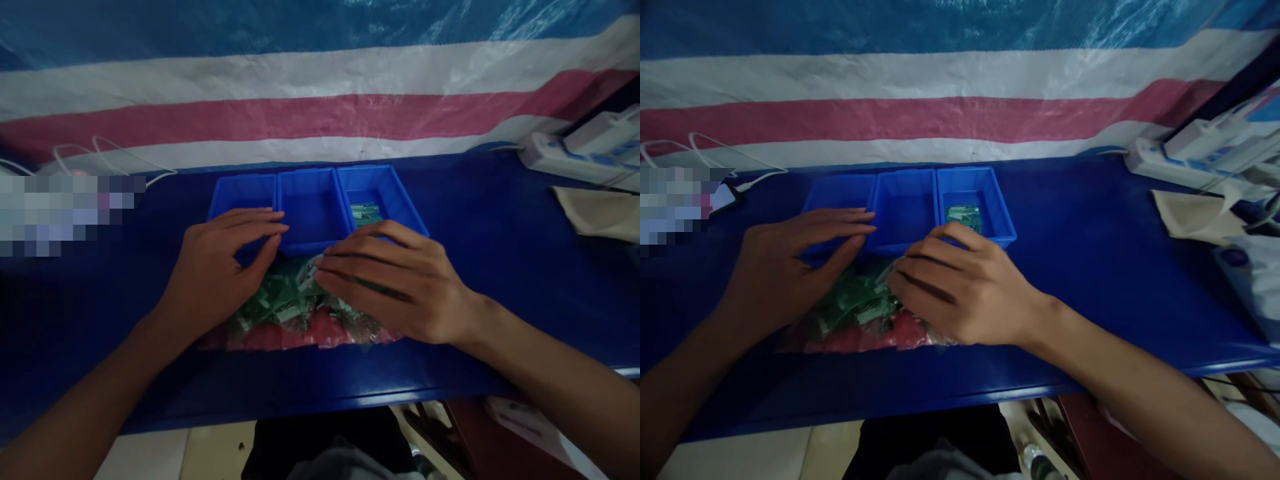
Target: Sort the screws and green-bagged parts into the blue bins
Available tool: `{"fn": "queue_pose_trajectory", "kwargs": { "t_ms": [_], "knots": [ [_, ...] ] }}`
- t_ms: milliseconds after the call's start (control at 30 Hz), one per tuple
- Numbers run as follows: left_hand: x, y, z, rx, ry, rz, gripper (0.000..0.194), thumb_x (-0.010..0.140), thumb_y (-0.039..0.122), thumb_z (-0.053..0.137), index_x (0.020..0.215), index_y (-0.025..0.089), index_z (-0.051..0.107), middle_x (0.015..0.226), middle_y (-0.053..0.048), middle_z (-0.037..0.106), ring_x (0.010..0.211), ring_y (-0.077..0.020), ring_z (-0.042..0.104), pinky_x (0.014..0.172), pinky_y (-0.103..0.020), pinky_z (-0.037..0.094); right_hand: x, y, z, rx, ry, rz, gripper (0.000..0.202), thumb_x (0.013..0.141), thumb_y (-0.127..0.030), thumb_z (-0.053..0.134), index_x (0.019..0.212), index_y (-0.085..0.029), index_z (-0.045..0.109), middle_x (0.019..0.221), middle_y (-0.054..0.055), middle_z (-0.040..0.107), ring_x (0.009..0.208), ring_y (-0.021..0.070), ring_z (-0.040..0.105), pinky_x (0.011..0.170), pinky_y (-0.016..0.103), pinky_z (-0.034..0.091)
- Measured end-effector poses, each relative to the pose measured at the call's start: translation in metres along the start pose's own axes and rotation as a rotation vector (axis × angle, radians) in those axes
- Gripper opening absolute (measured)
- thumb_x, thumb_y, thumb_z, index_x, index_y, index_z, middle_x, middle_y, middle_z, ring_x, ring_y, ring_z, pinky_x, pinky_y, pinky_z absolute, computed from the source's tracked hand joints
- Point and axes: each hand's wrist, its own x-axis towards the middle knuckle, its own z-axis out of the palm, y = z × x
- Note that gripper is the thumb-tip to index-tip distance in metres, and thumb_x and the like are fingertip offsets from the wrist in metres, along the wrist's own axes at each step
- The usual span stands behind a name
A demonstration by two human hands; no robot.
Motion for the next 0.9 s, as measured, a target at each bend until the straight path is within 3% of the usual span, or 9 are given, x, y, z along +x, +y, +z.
{"fn": "queue_pose_trajectory", "kwargs": {
  "t_ms": [100, 167, 300, 367, 467, 567, 733, 833, 900],
  "knots": [
    [0.0, 0.004, -0.002, -0.03, 0.057, -0.011, 0.022, 0.102, 0.026, 0.065, 0.119, 0.029, 0.078, 0.117, 0.002, 0.081, 0.099, -0.0215, 0.08, 0.096, -0.036, 0.066, 0.0, -0.002, -0.013, -0.007, 0.04, 0.122, 0.016, 0.098, -0.007, 0.072, 0.109, -0.017, 0.077, 0.104, 0.009, 0.085, 0.098, 0.0221, 0.081, 0.081, 0.036, 0.066],
    [0.0, 0.008, -0.005, -0.036, 0.106, 0.006, 0.035, 0.101, 0.024, 0.067, 0.135, 0.029, 0.071, 0.127, 0.0, 0.078, 0.094, -0.02, 0.079, 0.092, -0.036, 0.066, 0.0, -0.005, -0.018, 0.04, 0.116, 0.314, 0.02, 0.097, -0.01, 0.074, 0.113, -0.021, 0.077, 0.104, 0.005, 0.085, 0.092, 0.02, 0.082, 0.079, 0.033, 0.067],
    [-0.005, 0.015, -0.006, 0.0, 0.182, 0.233, 0.069, 0.095, 0.013, 0.074, 0.157, 0.034, 0.051, 0.154, -0.001, 0.063, 0.121, -0.0254, 0.072, 0.094, -0.038, 0.065, 0.003, -0.01, -0.012, 0.355, 0.443, 0.754, 0.027, 0.093, -0.017, 0.081, 0.114, -0.033, 0.078, 0.088, -0.005, 0.081, 0.076, 0.0186, 0.079, 0.069, 0.033, 0.068],
    [-0.008, 0.016, -0.005, 0.015, 0.227, 0.32, 0.07, 0.095, 0.013, 0.075, 0.157, 0.035, 0.052, 0.158, -0.001, 0.059, 0.128, -0.0264, 0.068, 0.09, -0.037, 0.065, 0.005, -0.011, -0.007, 0.538, 0.468, 0.842, 0.029, 0.091, -0.013, 0.081, 0.111, -0.034, 0.079, 0.08, -0.006, 0.078, 0.067, 0.017, 0.076, 0.062, 0.031, 0.067],
    [-0.01, 0.015, -0.004, -0.02, 0.271, 0.323, 0.05, 0.099, 0.019, 0.072, 0.146, 0.034, 0.064, 0.147, -0.001, 0.068, 0.119, -0.0241, 0.072, 0.086, -0.036, 0.067, 0.008, -0.013, -0.006, 0.726, 0.394, 0.848, 0.029, 0.091, -0.008, 0.079, 0.109, -0.031, 0.08, 0.08, -0.006, 0.078, 0.064, 0.014, 0.075, 0.06, 0.028, 0.066],
    [-0.006, 0.019, -0.01, -0.092, 0.279, 0.294, 0.032, 0.099, 0.021, 0.072, 0.128, 0.035, 0.076, 0.12, 0.003, 0.08, 0.101, -0.0208, 0.077, 0.084, -0.036, 0.066, 0.01, -0.017, -0.008, 0.79, 0.347, 0.792, 0.028, 0.094, -0.008, 0.074, 0.112, -0.029, 0.081, 0.081, -0.004, 0.079, 0.067, 0.0141, 0.076, 0.061, 0.028, 0.065],
    [0.0, 0.034, -0.019, -0.268, 0.233, -0.02, 0.013, 0.102, 0.028, 0.071, 0.095, 0.032, 0.081, 0.087, 0.007, 0.081, 0.077, -0.0138, 0.075, 0.072, -0.028, 0.061, 0.005, -0.016, -0.006, 0.526, 0.354, 0.653, 0.037, 0.093, -0.01, 0.072, 0.119, -0.034, 0.08, 0.093, 0.002, 0.078, 0.076, 0.0216, 0.07, 0.062, 0.039, 0.061],
    [-0.005, 0.036, -0.016, -0.267, 0.216, -0.122, 0.017, 0.103, 0.038, 0.072, 0.092, 0.031, 0.082, 0.084, 0.009, 0.079, 0.057, -0.0069, 0.062, 0.05, -0.024, 0.045, -0.001, -0.011, -0.004, 0.393, 0.276, 0.561, 0.066, 0.09, -0.009, 0.073, 0.144, -0.047, 0.065, 0.118, -0.001, 0.078, 0.095, 0.0259, 0.073, 0.074, 0.043, 0.065],
    [-0.009, 0.034, -0.012, -0.265, 0.224, -0.13, 0.014, 0.101, 0.041, 0.074, 0.096, 0.032, 0.083, 0.085, 0.009, 0.08, 0.053, -0.0069, 0.059, 0.046, -0.025, 0.042, -0.003, -0.009, -0.006, 0.255, 0.232, 0.43, 0.069, 0.089, -0.005, 0.071, 0.148, -0.041, 0.063, 0.127, 0.0, 0.077, 0.103, 0.0253, 0.073, 0.085, 0.042, 0.066]
  ]
}}
